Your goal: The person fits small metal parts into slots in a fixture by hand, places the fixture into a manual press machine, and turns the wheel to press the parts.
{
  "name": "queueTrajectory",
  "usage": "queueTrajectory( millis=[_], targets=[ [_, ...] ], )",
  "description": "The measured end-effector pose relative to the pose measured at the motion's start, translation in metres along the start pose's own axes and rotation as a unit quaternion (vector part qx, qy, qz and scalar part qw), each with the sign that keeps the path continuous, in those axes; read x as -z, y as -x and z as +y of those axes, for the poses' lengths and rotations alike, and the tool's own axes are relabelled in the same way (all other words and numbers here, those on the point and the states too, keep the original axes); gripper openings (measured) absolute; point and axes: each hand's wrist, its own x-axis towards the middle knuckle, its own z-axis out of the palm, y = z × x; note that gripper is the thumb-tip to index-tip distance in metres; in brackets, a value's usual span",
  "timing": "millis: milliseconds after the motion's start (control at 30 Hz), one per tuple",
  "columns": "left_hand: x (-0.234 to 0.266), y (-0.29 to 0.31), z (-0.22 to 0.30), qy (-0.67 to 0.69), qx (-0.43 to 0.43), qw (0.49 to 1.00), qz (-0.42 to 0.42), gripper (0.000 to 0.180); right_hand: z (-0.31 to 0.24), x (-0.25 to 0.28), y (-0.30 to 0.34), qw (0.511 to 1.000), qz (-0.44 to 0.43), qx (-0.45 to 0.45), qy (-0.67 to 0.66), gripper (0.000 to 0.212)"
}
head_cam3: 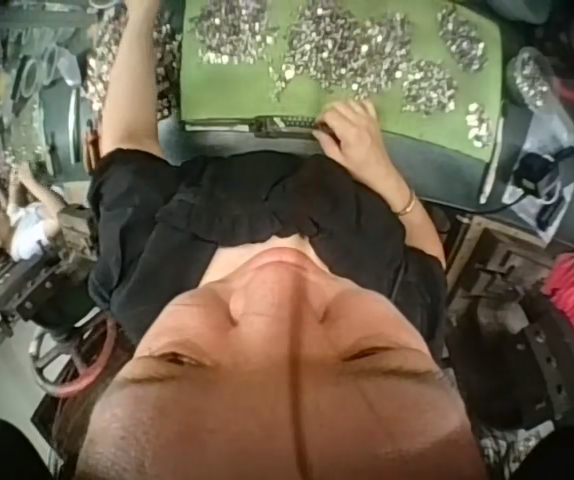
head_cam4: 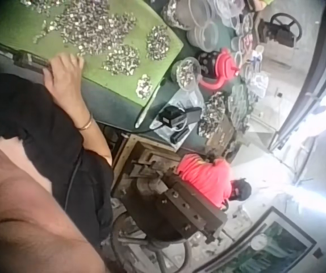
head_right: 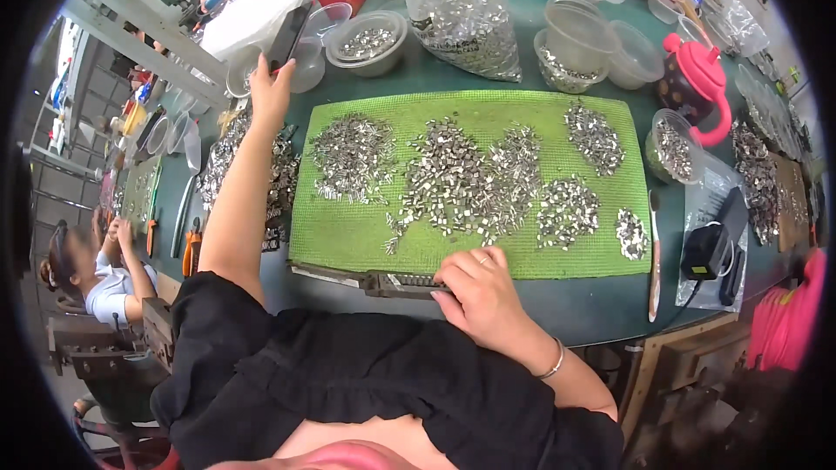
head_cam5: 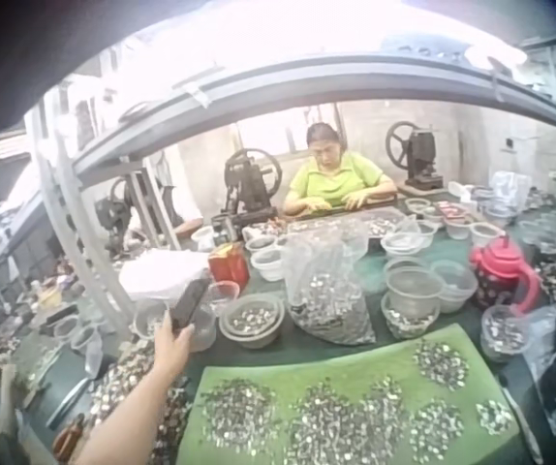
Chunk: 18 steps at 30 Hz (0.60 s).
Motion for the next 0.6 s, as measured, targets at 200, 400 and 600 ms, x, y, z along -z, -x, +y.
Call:
queueTrajectory(
  millis=[200,400,600],
  targets=[
    [0.011,0.022,-0.022,-0.093,-0.025,0.994,-0.043,0.09,0.0,0.0,0.0,1.0,-0.002,0.001,0.003,0.021],
    [0.017,0.024,0.002,-0.132,0.044,0.988,-0.072,0.09,0.0,-0.001,0.0,1.0,-0.001,0.003,0.005,0.021],
    [-0.007,0.017,0.074,0.026,-0.301,0.953,-0.022,0.038,-0.001,-0.001,0.0,1.0,0.002,0.0,0.009,0.02]
  ],
)
